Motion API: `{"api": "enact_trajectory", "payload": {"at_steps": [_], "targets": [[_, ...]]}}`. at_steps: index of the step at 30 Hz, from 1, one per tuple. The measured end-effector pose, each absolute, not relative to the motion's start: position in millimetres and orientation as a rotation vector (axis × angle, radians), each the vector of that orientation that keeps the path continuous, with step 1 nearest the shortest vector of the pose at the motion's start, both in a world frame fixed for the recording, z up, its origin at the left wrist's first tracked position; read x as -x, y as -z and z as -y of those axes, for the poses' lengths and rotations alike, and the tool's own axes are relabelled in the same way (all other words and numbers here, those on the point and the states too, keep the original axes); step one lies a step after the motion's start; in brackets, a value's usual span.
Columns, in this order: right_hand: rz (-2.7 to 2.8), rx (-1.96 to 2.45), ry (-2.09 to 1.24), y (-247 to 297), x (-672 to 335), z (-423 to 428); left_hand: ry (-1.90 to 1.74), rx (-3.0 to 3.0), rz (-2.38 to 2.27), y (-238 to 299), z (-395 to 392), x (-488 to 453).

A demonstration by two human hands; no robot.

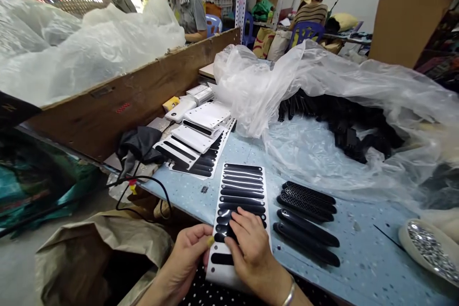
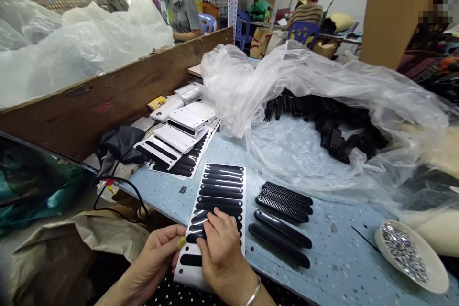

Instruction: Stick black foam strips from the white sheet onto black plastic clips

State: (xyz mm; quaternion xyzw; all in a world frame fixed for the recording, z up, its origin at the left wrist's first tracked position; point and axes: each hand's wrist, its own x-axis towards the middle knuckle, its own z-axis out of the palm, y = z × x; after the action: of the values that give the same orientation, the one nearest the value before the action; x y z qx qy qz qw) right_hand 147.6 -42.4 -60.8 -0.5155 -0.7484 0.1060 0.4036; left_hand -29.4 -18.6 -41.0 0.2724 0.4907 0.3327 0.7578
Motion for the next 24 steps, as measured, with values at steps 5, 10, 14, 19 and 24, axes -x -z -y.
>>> {"api": "enact_trajectory", "payload": {"at_steps": [5, 10, 14, 19, 24], "targets": [[1.818, 1.307, -0.389, 63.7, -151.3, 43.3, -0.743, -0.569, -1.059, 34.8, 20.7, 21.8], [1.687, 1.262, -0.488, 54.5, -154.8, 40.3, -0.747, -0.629, -1.031, 23.0, 14.7, 11.3], [1.546, 1.185, -0.63, 45.2, -155.2, 35.2, -0.752, -0.731, -1.007, 18.3, 9.8, 7.5], [1.426, 1.174, -0.759, 40.3, -156.9, 31.1, -0.735, -0.794, -1.003, 14.8, 3.6, 5.4], [1.25, 1.241, -0.871, 31.8, -150.8, 26.9, -0.72, -0.654, -1.117, 12.2, 8.6, 7.9]]}}
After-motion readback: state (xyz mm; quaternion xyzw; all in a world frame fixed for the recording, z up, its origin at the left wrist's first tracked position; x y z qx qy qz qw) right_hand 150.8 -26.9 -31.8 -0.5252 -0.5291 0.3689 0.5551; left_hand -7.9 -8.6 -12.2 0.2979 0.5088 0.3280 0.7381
